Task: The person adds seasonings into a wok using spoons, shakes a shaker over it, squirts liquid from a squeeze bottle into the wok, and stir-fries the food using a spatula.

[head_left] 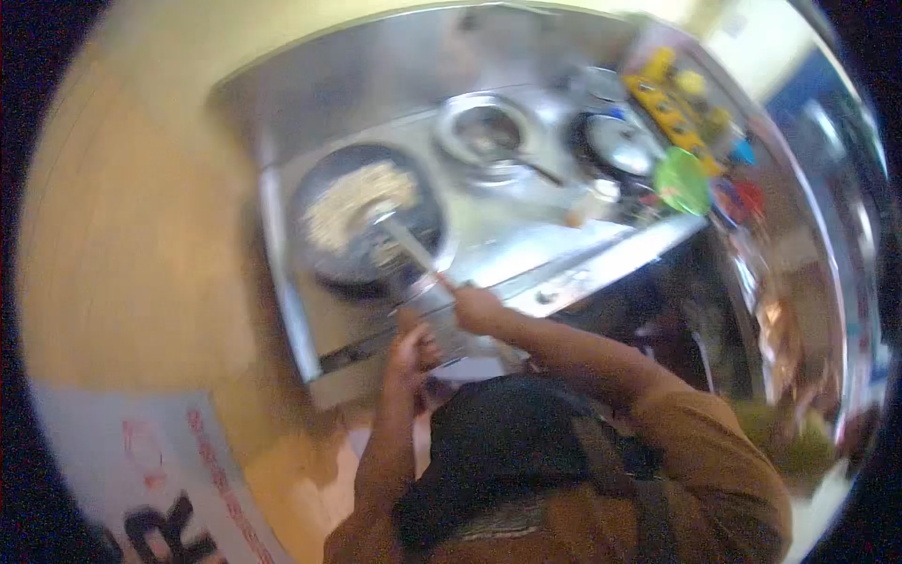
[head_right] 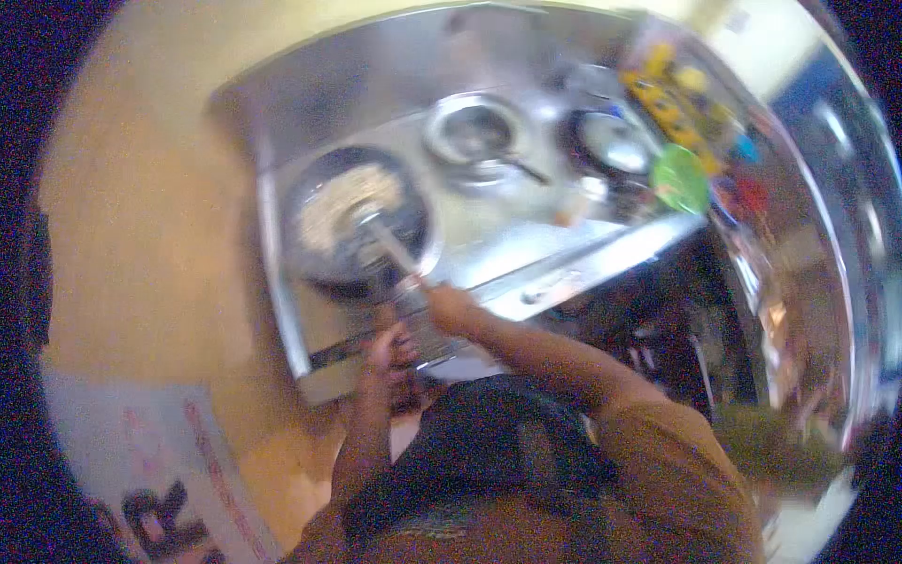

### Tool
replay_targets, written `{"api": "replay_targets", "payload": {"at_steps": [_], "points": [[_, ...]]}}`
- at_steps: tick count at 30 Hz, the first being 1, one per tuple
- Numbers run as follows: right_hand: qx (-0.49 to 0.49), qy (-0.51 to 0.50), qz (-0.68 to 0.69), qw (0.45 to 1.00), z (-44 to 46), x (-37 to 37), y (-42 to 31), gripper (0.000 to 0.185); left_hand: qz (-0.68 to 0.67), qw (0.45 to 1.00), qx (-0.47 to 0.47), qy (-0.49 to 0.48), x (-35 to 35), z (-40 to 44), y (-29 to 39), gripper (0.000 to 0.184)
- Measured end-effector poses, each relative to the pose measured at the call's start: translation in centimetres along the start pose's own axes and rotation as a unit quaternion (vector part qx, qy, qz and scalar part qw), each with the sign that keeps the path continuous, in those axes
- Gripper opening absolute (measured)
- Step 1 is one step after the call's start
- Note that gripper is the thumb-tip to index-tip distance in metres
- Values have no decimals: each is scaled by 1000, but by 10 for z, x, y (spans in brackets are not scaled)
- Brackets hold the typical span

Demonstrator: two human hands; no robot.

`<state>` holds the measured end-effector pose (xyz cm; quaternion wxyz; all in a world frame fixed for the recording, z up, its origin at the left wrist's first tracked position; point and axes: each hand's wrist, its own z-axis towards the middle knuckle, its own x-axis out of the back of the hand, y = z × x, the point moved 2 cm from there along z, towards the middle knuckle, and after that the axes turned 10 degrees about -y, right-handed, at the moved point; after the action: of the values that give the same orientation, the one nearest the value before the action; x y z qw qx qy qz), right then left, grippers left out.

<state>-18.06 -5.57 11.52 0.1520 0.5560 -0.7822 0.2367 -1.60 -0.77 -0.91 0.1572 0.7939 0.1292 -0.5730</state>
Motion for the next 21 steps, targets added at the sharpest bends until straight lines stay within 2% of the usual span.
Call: {"api": "replay_targets", "payload": {"at_steps": [1,2,3,4,6,9,10,12,13,14,15,16,17,18,19,20,21], "points": [[-36,31,19,999,-5,10,12,89,16,999,34,-35,-4,24,11,23],[-9,74,-9,997,27,-10,8,84,4,999,3,-38,14,13,32,21],[52,141,65,987,-20,29,63,80,14,998,-38,-56,-36,65,18,21],[124,111,197,966,16,43,8,78,75,995,-61,-19,-18,28,99,22],[336,232,283,868,61,21,-18,75,114,991,-75,-2,-10,-17,157,27],[312,260,214,888,38,23,40,77,127,986,-69,-83,-26,-23,145,40],[300,238,232,894,-14,40,59,65,153,982,-84,-75,-41,-31,134,43],[301,220,282,884,-36,50,125,48,207,971,-112,-47,-74,-43,113,45],[255,270,304,877,-56,57,170,30,226,967,-117,-23,-90,-29,106,45],[185,350,317,862,-83,71,216,20,243,963,-118,-5,-105,-14,100,45],[147,447,328,819,-77,74,283,16,265,957,-117,12,-119,7,91,45],[61,495,365,786,-98,89,339,16,284,951,-114,30,-132,30,81,44],[35,562,401,722,-100,99,406,22,305,945,-108,49,-146,55,70,44],[-30,610,426,667,-117,113,461,26,319,940,-105,62,-157,78,60,44],[-19,670,468,575,-114,123,528,32,335,933,-100,79,-170,105,49,44],[-77,750,385,532,-123,137,582,36,351,927,-94,93,-181,127,40,44],[-3,743,449,496,-131,151,629,39,370,919,-83,107,-192,150,30,44]]}}
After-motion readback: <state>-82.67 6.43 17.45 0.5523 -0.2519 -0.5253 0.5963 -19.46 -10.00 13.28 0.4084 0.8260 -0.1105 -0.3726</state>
